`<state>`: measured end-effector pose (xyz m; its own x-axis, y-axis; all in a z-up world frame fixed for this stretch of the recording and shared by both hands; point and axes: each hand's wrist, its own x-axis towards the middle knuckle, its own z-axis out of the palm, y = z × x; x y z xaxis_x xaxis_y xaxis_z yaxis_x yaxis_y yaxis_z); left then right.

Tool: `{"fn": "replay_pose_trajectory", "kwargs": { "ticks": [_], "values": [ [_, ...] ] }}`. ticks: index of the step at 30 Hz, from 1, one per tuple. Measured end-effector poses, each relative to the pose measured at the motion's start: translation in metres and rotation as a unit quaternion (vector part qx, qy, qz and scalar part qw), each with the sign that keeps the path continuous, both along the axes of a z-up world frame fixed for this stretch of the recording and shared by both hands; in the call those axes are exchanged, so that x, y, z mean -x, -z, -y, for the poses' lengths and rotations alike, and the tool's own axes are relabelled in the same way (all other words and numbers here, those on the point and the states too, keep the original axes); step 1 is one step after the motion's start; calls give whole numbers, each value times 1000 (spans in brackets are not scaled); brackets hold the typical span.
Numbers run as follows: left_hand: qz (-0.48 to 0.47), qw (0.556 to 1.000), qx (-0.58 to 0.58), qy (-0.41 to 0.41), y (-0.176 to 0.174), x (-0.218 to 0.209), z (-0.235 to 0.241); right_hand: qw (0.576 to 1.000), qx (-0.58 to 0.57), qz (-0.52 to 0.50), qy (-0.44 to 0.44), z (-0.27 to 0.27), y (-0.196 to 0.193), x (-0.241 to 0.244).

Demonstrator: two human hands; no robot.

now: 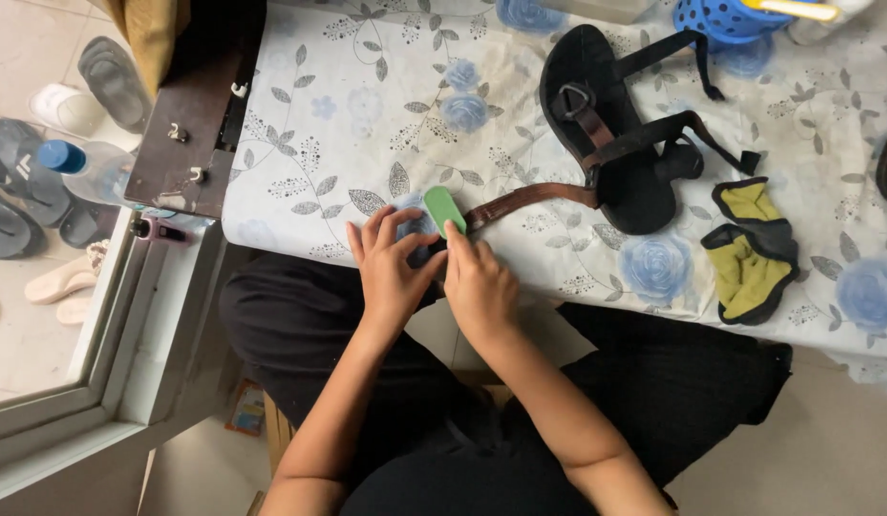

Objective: The person scrubs the brown straps of a black sandal using a green brush. They hold the sandal steady with one hand while scrubbing the straps with the other, occasionally dipping the brush into a container of water.

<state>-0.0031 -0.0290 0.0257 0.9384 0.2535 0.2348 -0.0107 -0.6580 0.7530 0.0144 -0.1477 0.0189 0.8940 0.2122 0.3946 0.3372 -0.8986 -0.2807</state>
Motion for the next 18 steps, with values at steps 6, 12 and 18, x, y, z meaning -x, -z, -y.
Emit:
{"fn": "replay_pose_trajectory", "kwargs": {
  "ticks": [6,12,18],
  "values": [
    [-11,1000,1,-16,-7,0,4,998,-27,-50,-3,50,2,5],
    [-14,1000,4,-22,-9,0,7,997,-30,-46,-54,23,-37,21],
    [4,1000,9,-8,-10,-2,4,995,45,-49,80,62,-16,-15]
  ]
}}
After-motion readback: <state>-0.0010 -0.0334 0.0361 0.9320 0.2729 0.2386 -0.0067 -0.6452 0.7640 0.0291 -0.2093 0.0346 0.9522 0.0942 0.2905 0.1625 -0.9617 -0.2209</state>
